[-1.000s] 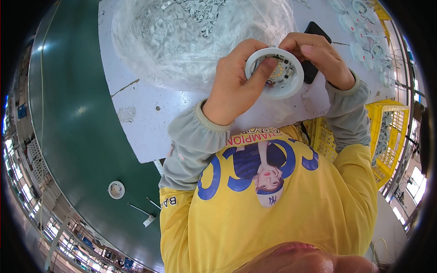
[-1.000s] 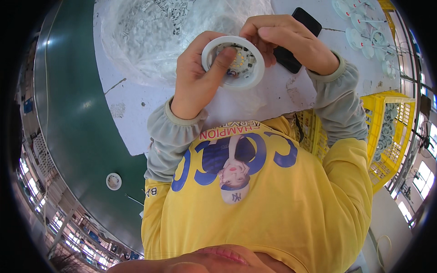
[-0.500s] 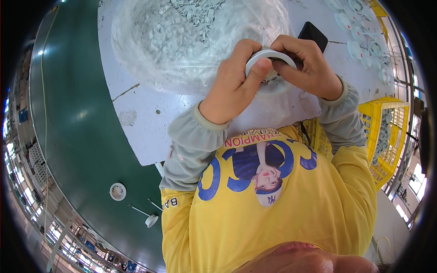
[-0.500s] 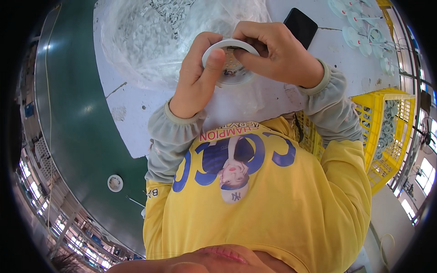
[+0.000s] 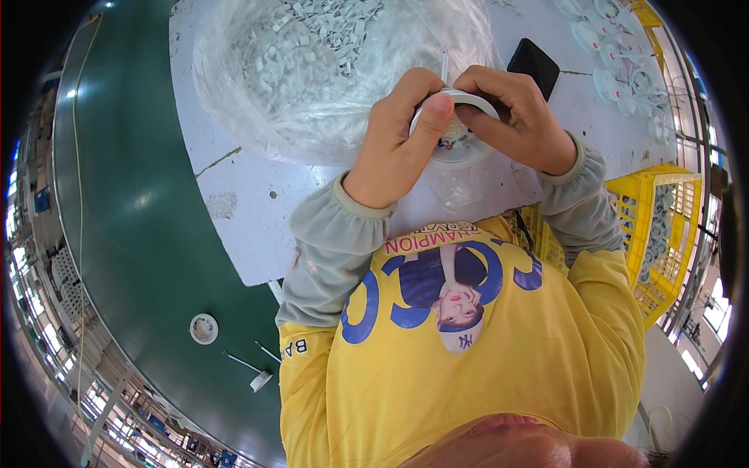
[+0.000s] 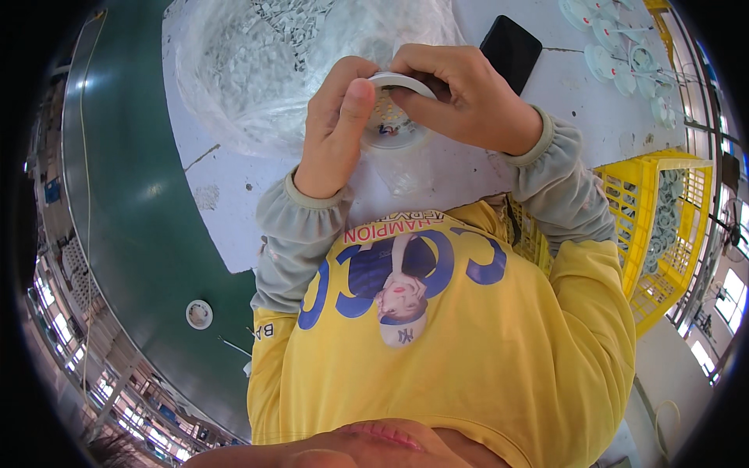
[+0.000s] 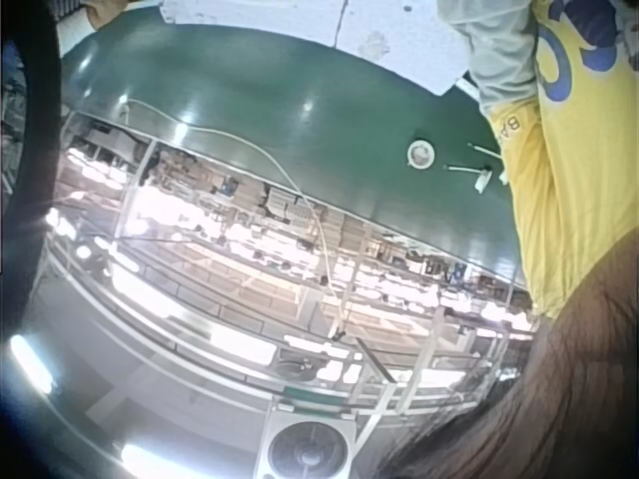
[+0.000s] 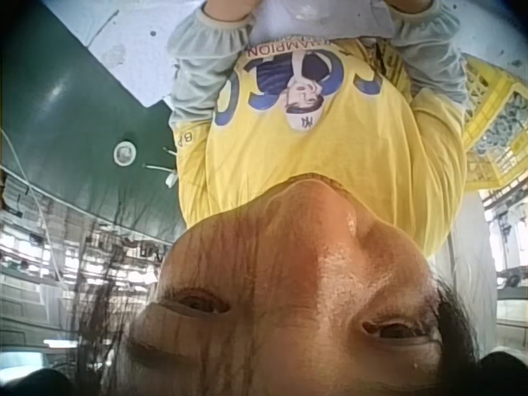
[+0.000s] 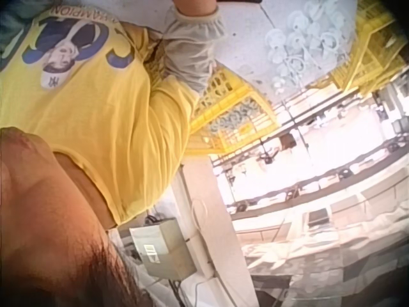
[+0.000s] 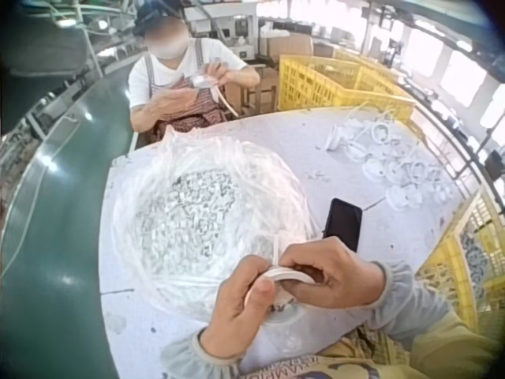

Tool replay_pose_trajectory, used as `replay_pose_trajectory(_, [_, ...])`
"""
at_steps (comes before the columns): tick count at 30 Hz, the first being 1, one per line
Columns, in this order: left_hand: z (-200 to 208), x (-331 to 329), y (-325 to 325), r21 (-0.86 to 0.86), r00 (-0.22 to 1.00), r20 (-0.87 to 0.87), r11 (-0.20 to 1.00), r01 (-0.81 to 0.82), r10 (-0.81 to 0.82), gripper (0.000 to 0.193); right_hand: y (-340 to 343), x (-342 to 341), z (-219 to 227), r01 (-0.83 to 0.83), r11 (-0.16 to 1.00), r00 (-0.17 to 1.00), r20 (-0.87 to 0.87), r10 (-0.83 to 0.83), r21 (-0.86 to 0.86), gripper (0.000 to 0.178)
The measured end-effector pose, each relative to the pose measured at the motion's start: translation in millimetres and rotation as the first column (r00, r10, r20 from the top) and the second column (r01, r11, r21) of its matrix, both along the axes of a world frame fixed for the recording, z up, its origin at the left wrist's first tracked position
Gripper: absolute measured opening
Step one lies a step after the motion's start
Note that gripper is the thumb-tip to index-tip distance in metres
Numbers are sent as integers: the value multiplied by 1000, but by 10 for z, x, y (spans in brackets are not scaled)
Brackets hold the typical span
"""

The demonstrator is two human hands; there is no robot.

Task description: Assembling LED light bulb components by inserting LEDs and wires into fixtures.

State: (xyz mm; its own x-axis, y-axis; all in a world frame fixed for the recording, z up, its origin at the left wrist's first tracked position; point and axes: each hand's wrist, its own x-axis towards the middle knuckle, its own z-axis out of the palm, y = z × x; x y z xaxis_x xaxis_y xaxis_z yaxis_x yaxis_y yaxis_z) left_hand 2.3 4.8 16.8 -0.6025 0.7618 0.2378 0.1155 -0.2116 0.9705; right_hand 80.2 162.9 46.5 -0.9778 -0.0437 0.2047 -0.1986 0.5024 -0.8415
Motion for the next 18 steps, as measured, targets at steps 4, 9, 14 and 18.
replay_pose_trajectory(4, [-8,23,3,-5,998,57,1000,8,-8,29,-25,27,-14,29,999,999,31,-28,-40,11])
replay_pose_trajectory(9, [-19,21,1,0,999,43,1000,-4,4,29,-45,24,-32,34,995,999,39,-31,-90,11])
replay_pose_trajectory(14, [-62,30,4,9,999,48,1000,-21,21,29,-47,28,-31,53,993,997,61,-47,-102,11])
replay_pose_trajectory(18, [-102,36,12,31,998,61,999,-36,34,28,-52,23,-39,77,994,994,79,-71,-74,12])
